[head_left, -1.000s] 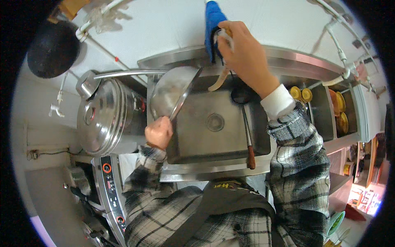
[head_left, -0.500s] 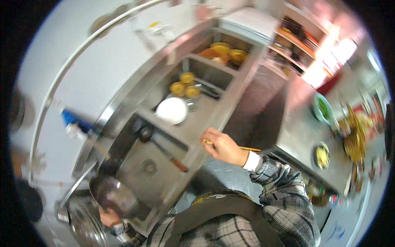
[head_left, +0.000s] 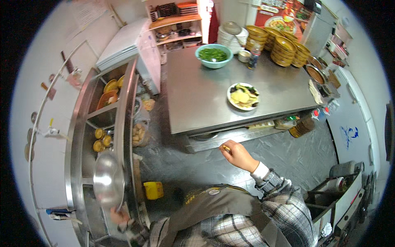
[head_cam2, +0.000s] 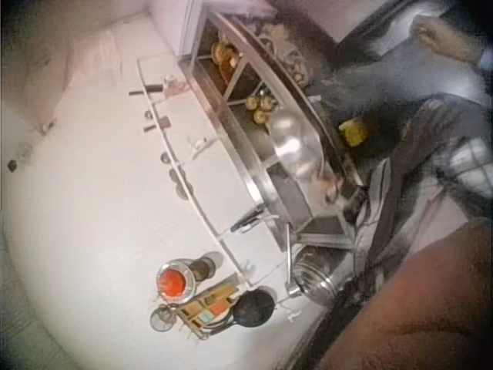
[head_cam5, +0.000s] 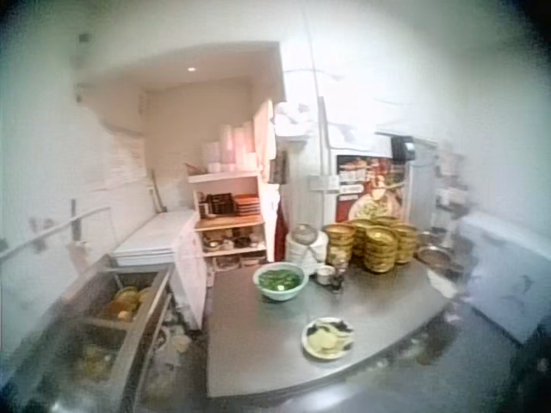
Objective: The person opens a refrigerated display case and uses tongs to transfer several pre-cooked vegetable items onto a plate. They then move to a kitchen counter, place the plate into a larger metal bowl, and add a liquid from a plastic container. The person handles a strainer and a faucet but does not complete a cooking step.
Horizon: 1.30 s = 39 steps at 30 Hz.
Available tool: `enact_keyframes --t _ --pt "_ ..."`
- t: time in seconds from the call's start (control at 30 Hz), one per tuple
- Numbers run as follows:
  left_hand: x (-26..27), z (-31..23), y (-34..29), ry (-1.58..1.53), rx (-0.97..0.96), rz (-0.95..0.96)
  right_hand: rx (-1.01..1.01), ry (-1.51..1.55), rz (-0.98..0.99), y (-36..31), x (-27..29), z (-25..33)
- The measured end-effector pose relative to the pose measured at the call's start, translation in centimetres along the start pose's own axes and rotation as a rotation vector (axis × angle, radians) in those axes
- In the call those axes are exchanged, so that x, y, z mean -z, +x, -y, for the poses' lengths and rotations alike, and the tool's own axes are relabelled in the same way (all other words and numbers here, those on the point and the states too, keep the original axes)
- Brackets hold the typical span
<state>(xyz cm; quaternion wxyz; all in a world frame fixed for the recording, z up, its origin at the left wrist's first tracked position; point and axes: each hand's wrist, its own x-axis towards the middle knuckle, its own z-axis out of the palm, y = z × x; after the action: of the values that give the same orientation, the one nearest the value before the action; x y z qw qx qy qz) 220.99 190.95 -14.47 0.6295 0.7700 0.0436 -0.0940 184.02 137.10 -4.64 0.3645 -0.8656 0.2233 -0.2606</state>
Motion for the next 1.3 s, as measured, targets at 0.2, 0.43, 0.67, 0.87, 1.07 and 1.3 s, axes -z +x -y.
enact_keyframes --t 0.2,0.43,0.67,0.87,1.07,1.3 --pt "-37.6 -10.5 -7.7 -0.577 -0.033 0.416 -0.291 0.326 -0.216 -2.8 9.0 -3.9" --pt "-61.7 -17.1 -24.0 -0.641 0.049 0.947 -0.649 0.504 -0.453 -1.9 17.0 -10.0" --pt "-74.2 -14.7 -27.6 -0.068 0.259 1.458 -0.803 0.46 -0.814 -3.3 24.1 -23.0" --pt "-72.4 -9.3 -18.6 0.409 0.873 1.207 -0.852 0.182 -0.944 -6.6 31.2 -31.3" --pt "-72.0 2.7 -12.4 0.183 0.152 1.08 -0.882 0.338 -1.068 -7.1 35.0 -39.2" --pt "-74.6 3.9 -14.9 0.03 0.079 0.786 -0.882 0.627 -0.986 -5.3 40.1 -47.2"
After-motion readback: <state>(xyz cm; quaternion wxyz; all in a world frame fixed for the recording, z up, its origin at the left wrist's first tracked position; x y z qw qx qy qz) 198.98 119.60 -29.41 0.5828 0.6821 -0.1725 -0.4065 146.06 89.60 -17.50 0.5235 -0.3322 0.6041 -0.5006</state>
